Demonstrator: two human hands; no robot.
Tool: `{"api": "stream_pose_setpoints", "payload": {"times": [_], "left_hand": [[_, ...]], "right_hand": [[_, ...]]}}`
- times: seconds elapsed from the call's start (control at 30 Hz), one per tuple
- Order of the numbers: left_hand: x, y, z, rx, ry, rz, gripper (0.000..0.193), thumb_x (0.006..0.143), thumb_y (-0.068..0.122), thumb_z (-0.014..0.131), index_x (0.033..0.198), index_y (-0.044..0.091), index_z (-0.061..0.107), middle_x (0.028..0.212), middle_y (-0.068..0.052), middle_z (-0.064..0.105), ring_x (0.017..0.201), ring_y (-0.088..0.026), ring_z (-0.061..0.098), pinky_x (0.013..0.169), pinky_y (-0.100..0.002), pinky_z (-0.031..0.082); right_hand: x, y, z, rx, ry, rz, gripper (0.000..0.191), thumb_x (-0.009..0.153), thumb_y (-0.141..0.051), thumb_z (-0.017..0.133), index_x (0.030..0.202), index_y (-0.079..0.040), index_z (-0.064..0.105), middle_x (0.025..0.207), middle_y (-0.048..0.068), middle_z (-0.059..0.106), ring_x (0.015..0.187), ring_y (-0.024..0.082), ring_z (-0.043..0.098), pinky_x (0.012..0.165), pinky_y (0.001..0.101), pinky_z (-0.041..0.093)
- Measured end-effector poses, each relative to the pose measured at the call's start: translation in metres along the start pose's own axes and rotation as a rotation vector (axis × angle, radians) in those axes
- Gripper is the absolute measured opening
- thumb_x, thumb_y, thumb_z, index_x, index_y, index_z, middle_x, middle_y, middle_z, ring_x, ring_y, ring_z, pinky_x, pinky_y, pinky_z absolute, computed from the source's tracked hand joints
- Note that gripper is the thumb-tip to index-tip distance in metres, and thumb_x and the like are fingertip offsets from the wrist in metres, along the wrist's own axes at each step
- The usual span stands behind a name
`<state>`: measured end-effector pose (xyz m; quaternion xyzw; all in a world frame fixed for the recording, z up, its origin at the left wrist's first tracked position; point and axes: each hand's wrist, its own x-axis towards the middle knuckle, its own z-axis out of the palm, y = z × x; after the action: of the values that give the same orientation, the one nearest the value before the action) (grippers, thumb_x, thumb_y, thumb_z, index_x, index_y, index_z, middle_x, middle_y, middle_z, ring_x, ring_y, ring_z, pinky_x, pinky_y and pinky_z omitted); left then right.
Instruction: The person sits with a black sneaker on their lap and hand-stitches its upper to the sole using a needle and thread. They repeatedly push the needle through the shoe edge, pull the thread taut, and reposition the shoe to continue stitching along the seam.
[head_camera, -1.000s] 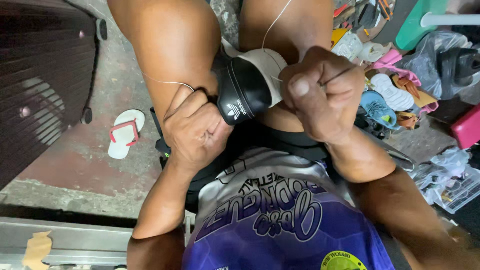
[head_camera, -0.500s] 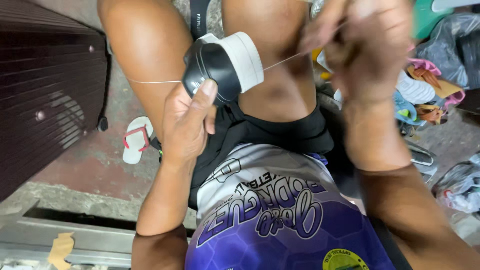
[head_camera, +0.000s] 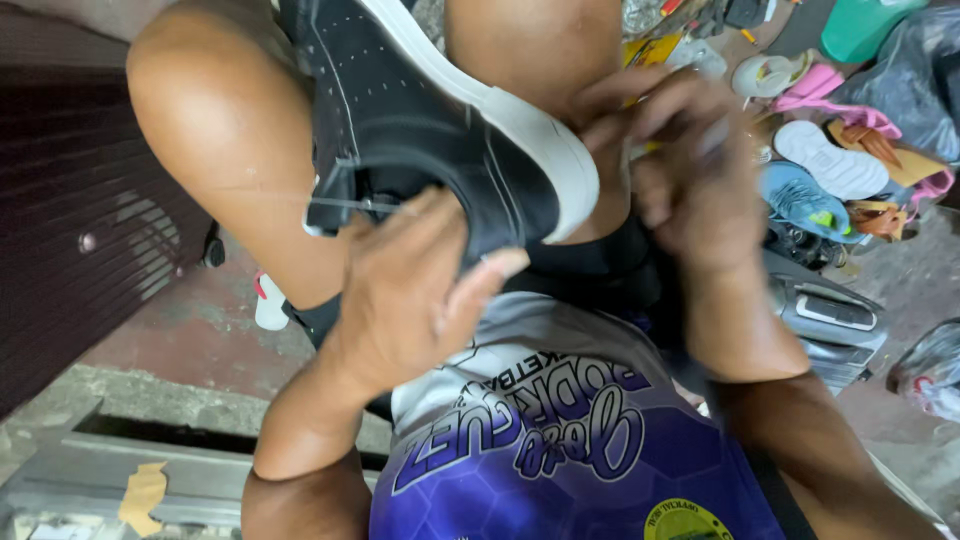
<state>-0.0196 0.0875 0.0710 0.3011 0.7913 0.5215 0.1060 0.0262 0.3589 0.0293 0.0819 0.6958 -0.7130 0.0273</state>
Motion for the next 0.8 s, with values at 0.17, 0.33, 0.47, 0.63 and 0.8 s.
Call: {"api": "stream_pose_setpoints", "payload": {"times": [0.17, 0.33, 0.47, 0.63, 0.8], "left_hand": [[-0.007, -0.001, 0.005, 0.293, -0.048, 0.235, 0.035, 0.077, 0.016, 0.075, 0.108, 0.002, 0.070, 0.113, -0.013, 0.067, 0.105, -0.032, 0.067, 0.084, -0.038, 0.056], [-0.012, -0.009, 0.012, 0.410, -0.025, 0.328, 0.025, 0.087, 0.017, 0.074, 0.111, 0.011, 0.073, 0.119, -0.002, 0.067, 0.105, -0.018, 0.068, 0.086, -0.030, 0.055], [-0.040, -0.009, -0.002, 0.515, 0.136, 0.399, 0.028, 0.095, 0.043, 0.083, 0.108, 0.019, 0.075, 0.120, 0.001, 0.070, 0.087, -0.013, 0.062, 0.074, -0.023, 0.047], [-0.112, -0.013, -0.033, -0.186, 0.604, -0.070, 0.037, 0.086, 0.047, 0.084, 0.103, 0.017, 0.073, 0.113, -0.001, 0.073, 0.080, -0.014, 0.062, 0.075, -0.028, 0.050], [-0.140, -0.053, -0.040, -0.299, 1.000, -0.441, 0.045, 0.083, 0.048, 0.083, 0.104, 0.010, 0.071, 0.110, -0.007, 0.071, 0.084, -0.021, 0.063, 0.077, -0.034, 0.052]], "right_hand": [[0.019, -0.012, 0.047, 0.242, -0.286, 0.056, 0.082, 0.097, -0.071, 0.062, 0.140, -0.002, 0.048, 0.128, 0.009, 0.058, 0.103, 0.009, 0.056, 0.083, 0.0204, 0.045], [0.022, -0.005, 0.036, 0.097, -0.296, 0.249, 0.084, 0.100, -0.053, 0.073, 0.155, 0.004, 0.046, 0.143, 0.012, 0.059, 0.137, 0.020, 0.055, 0.123, 0.0332, 0.038], [0.021, 0.024, 0.015, 0.223, -0.287, 0.211, 0.074, 0.095, -0.044, 0.074, 0.149, 0.002, 0.051, 0.145, 0.012, 0.062, 0.134, 0.023, 0.060, 0.122, 0.0340, 0.042], [0.014, 0.051, -0.011, 0.403, -0.271, 0.152, 0.067, 0.094, -0.040, 0.078, 0.146, -0.003, 0.058, 0.150, 0.012, 0.058, 0.138, 0.025, 0.058, 0.125, 0.0374, 0.041], [0.011, 0.065, -0.009, 0.533, -0.341, 0.119, 0.065, 0.097, -0.041, 0.079, 0.147, -0.007, 0.058, 0.155, 0.011, 0.055, 0.145, 0.025, 0.055, 0.125, 0.0383, 0.037]]}}
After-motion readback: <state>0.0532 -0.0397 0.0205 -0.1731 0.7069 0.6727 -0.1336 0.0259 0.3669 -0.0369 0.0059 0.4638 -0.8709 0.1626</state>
